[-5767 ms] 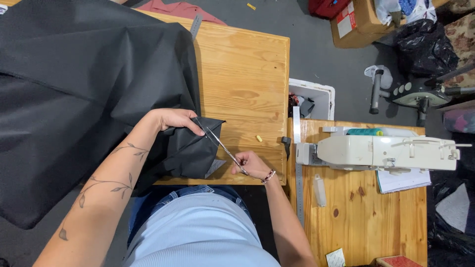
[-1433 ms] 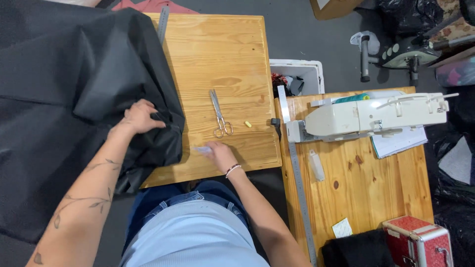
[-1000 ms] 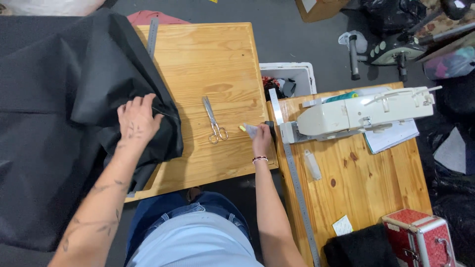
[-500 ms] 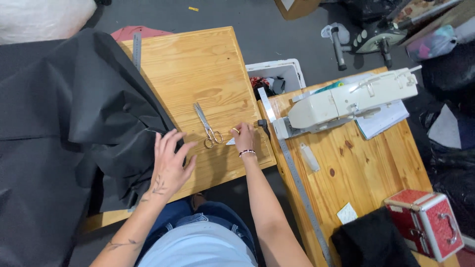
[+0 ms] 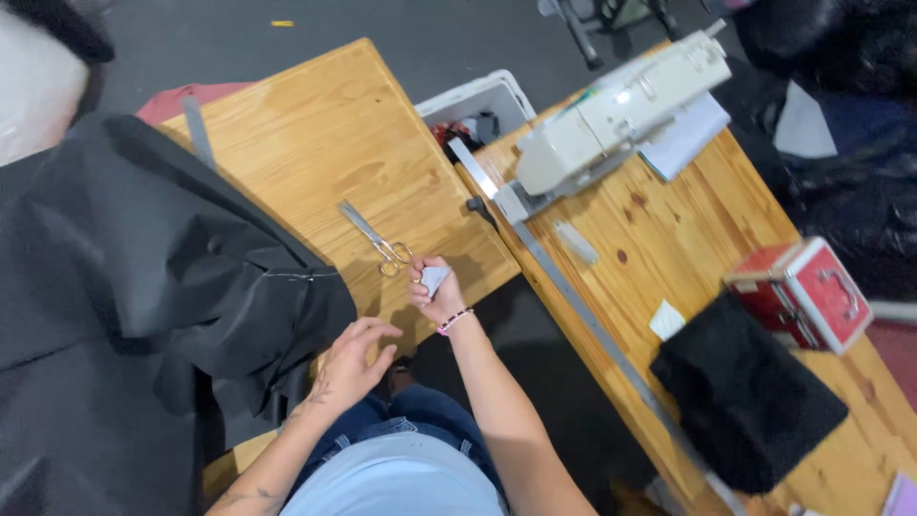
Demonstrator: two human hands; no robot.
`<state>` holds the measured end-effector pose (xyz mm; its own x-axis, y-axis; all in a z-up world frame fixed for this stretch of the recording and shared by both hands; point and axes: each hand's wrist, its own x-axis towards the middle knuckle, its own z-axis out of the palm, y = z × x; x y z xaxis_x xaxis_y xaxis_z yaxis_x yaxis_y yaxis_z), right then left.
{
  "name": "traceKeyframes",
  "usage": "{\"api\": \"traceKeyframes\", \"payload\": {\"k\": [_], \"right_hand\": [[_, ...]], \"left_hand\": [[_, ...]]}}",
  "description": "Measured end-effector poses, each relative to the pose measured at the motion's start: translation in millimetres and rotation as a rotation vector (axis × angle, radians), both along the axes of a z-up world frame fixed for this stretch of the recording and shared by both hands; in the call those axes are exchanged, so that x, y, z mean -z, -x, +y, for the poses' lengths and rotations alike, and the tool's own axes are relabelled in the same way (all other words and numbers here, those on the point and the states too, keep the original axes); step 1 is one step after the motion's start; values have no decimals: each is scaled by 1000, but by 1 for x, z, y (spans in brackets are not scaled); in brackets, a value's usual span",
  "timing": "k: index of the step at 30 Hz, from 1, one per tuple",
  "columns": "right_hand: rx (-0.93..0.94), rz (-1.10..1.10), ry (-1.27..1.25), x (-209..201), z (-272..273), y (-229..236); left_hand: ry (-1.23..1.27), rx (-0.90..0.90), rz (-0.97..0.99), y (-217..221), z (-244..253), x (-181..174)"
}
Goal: The person cuts a piece of black fabric using scissors, then folds and aligns the edges. They use a small triangular template and chalk to mark the fabric before making additional cuts. The person repeats this process of folding, marking, and cutting on different sections of the fabric.
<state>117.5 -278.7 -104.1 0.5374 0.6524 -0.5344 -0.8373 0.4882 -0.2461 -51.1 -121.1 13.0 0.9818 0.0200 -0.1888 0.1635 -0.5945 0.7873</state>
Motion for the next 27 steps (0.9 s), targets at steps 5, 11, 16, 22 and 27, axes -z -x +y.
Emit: {"api": "traceKeyframes", "payload": {"k": [5, 11, 16, 22, 27], "right_hand": [[73, -28, 212, -22, -17, 42], [353, 48, 295, -32, -120, 73], [766, 14, 231, -44, -253, 79], [1181, -159, 634, -72, -428, 53], [1283, -222, 967, -77, -577, 5]], "left_hand": [[33, 125, 110, -49, -5, 30], [67, 336, 68, -107, -61, 24], [57, 581, 58, -128, -162, -3], [-48, 972, -107, -176, -338, -57], [-57, 1061, -432, -242, -526, -41]]}}
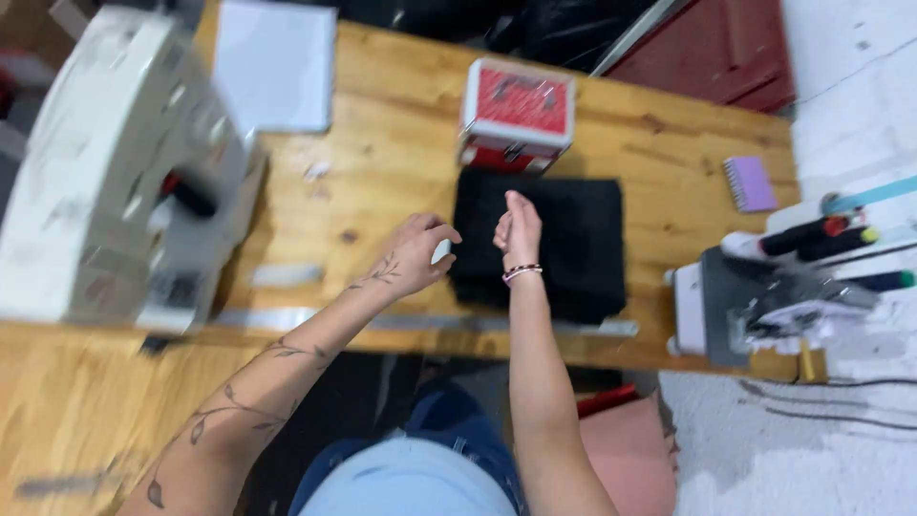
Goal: The person cuts a piece of black fabric using scissors, then folds and aligns the edges. They use a small triangular template and chalk to mark the fabric before making additional cuts. The person repeats this process of folding, marking, and cutting on different sections of the fabric.
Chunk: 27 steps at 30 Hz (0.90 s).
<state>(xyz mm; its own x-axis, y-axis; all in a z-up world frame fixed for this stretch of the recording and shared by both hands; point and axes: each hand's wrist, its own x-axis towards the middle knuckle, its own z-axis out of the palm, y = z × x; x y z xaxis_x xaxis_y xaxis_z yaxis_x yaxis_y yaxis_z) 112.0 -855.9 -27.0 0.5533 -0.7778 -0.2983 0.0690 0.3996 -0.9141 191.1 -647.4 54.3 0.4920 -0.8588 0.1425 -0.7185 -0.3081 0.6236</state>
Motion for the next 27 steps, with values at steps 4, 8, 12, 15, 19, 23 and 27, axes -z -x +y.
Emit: {"api": "traceKeyframes", "payload": {"k": [4, 8, 12, 15, 19, 23, 27], "right_hand": [[-28, 209, 99, 64, -98, -53], [-267, 457, 338, 164, -165, -93], [-362, 519, 406, 112, -147, -87], [-345, 492, 335, 98, -133, -74], [-313, 325, 267, 85, -124, -68], [-349, 327, 208, 89, -126, -69], [-147, 289, -8, 32, -122, -68]], "left_hand": [[-98, 46, -330, -67, -132, 17], [-298, 32, -505, -115, -209, 4], [-495, 121, -482, -146, -239, -44], [-605, 184, -491, -172, -265, -33], [-723, 253, -516, -196, -296, -45], [-794, 320, 17, -235, -313, -83], [-353, 104, 661, -269, -314, -83]]}}
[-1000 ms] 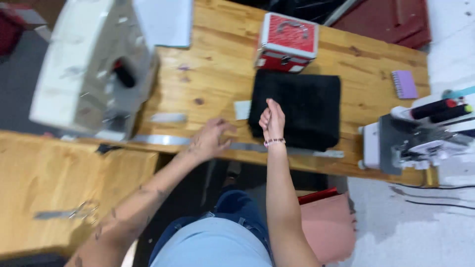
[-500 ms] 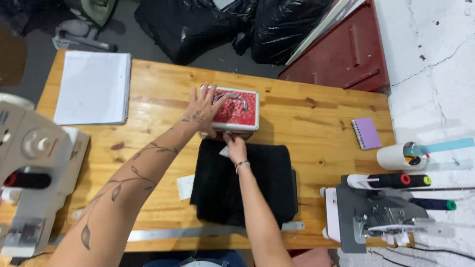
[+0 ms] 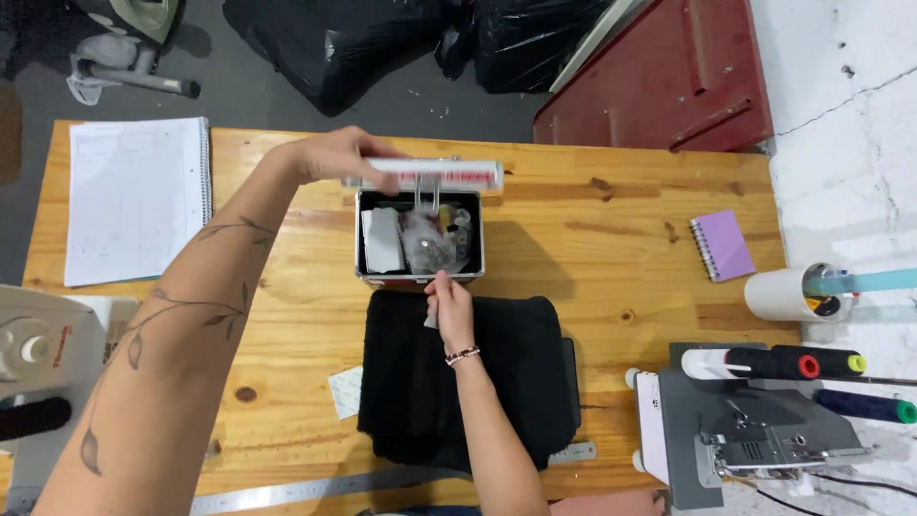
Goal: The person cuts a piece of black fabric using scissors, then folds and aligns the edges. They use a small triangular template and chalk to mark the fabric before making additional cuts. The person repeats this process of folding, marking, and cutting on different sections of the fabric.
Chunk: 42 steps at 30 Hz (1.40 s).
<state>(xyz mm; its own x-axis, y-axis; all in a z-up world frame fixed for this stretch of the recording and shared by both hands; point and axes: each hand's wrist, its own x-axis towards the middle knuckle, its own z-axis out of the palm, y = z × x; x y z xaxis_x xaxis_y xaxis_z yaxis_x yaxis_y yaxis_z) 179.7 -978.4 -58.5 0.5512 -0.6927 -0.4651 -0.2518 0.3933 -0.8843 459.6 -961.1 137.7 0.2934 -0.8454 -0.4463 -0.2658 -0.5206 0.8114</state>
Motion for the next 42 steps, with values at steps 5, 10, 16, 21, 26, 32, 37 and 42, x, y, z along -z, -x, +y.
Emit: {"api": "traceKeyframes", "payload": {"k": [5, 10, 16, 21, 26, 32, 37, 42], "right_hand": [[-25, 140, 618, -66, -20, -26], [-16, 303, 952, -26, -59, -73], [-312, 263, 763, -83, -41, -67], [-265, -164, 1276, -70, 6, -34], [-1048, -127, 1210, 21, 109, 0], [-1247, 45, 1378, 69, 138, -10], [-1291, 43, 1532, 76, 146, -5], [-782, -330, 666, -18, 86, -17]], "left_hand": [[139, -192, -49, -12, 0, 19], [110, -177, -126, -5, 12, 15], [147, -128, -119, -4, 13, 7], [105, -98, -59, 5, 18, -18], [87, -87, -78, 5, 18, -15], [108, -84, -91, 2, 15, -15], [102, -102, -72, 9, 20, -19], [74, -111, -56, 13, 22, -25]]}}
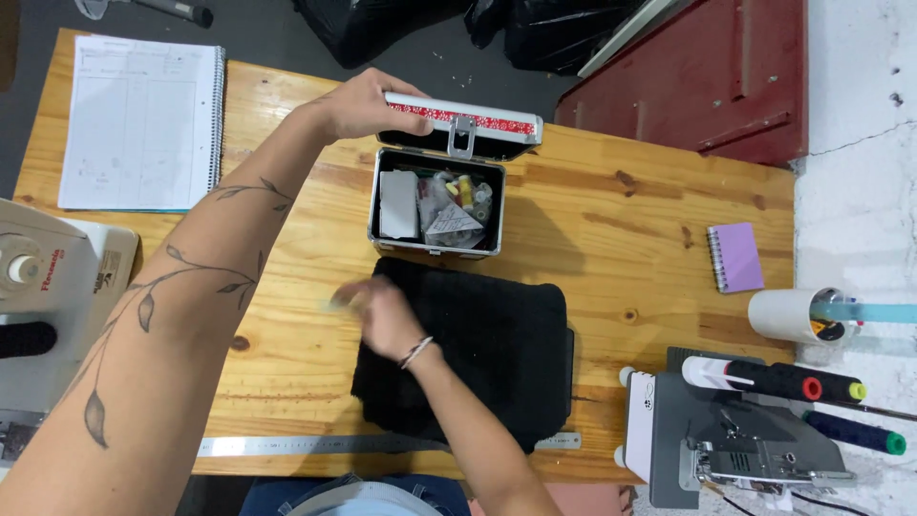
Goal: The person cuts a piece of black fabric using scissors, then folds and aligns the edges. They use a small triangular template and chalk to mark the fabric before making additional cuts. The person repeats this process of folding, marking, and cutting on different sections of the fabric.
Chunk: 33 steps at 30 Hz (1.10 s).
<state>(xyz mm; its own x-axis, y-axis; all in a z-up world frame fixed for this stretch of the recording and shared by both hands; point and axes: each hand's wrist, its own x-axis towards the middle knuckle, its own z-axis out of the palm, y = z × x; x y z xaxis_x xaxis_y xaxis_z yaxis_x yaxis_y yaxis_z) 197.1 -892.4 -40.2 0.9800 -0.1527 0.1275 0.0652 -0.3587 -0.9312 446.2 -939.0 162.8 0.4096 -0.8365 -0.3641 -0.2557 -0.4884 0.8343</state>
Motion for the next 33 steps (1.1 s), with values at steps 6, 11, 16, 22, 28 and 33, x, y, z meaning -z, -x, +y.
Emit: {"api": "traceKeyframes", "payload": {"k": [6, 11, 16, 22, 28, 33], "right_hand": [[796, 192, -184, -64, -116, -22], [716, 61, 232, -53, -137, -24], [614, -52, -404, -82, -108, -26], [626, 14, -644, -30, -75, -3], [702, 255, -843, 9, -43, 20], [746, 293, -874, 17, -40, 18]], "left_hand": [[-9, -7, -12, 8, 3, -3], [63, -19, -58, 10, 5, 19], [131, -39, -43, 31, 20, 27], [302, 136, -380, 32, 36, 88], [192, 186, -620, 72, 58, 123], [319, 134, -763, 77, 62, 179]]}}
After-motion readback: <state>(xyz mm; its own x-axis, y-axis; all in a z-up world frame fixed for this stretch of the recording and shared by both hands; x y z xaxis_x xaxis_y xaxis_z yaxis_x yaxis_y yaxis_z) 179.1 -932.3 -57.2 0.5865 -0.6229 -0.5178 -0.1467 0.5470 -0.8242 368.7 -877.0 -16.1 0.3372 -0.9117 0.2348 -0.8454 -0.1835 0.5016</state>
